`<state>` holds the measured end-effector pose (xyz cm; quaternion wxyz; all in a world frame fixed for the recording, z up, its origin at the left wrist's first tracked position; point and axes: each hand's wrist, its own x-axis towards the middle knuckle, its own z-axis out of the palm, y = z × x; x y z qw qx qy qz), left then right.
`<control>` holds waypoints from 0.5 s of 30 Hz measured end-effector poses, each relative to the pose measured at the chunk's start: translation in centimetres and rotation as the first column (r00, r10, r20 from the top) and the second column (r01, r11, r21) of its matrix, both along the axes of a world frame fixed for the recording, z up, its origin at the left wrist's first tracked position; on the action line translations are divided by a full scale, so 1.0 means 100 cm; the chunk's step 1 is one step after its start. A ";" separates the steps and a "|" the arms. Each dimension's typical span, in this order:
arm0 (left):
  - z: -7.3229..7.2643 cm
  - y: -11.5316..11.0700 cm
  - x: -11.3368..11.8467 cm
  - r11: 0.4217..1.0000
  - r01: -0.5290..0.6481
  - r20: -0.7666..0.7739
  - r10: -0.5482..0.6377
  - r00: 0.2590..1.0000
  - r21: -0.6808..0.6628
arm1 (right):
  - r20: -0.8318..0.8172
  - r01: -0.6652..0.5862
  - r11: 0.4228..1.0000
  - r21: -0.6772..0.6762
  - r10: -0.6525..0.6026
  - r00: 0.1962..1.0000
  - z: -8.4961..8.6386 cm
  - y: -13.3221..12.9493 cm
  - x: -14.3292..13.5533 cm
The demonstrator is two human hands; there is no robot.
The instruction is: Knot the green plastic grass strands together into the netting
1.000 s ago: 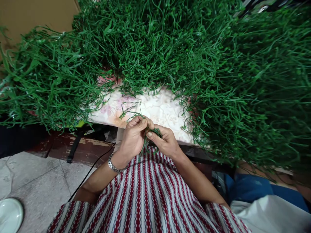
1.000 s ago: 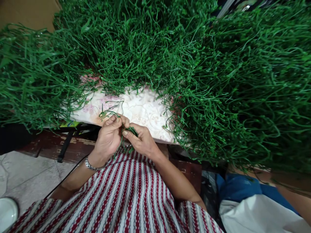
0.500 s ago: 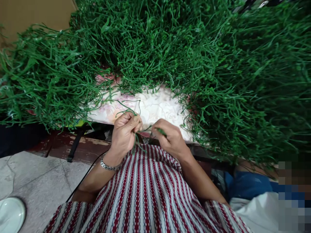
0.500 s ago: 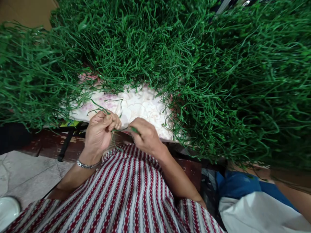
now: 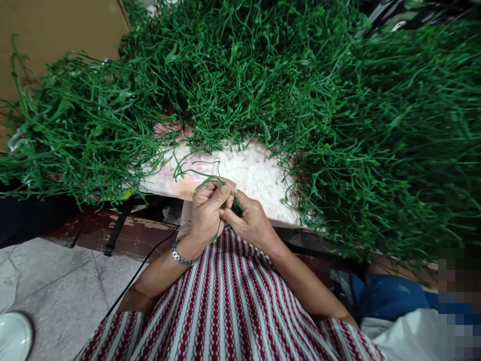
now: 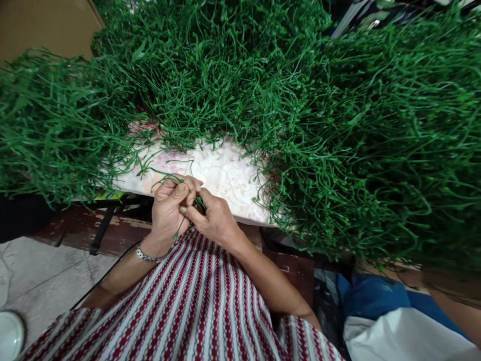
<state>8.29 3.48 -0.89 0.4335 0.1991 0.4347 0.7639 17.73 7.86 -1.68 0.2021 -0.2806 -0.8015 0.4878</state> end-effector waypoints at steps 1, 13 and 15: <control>0.000 0.000 0.000 1.000 0.018 0.015 -0.018 1.000 -0.004 | 0.018 -0.018 1.000 0.004 0.018 1.000 0.001 0.001 0.001; 0.032 -0.024 -0.055 0.980 0.193 0.203 -0.182 0.962 -0.039 | -0.013 -0.247 0.942 0.227 0.256 0.967 0.014 0.013 0.044; 0.032 -0.030 -0.065 0.988 0.119 0.073 -0.112 0.991 -0.098 | -0.037 -0.061 0.923 0.379 0.081 0.996 0.031 0.025 0.071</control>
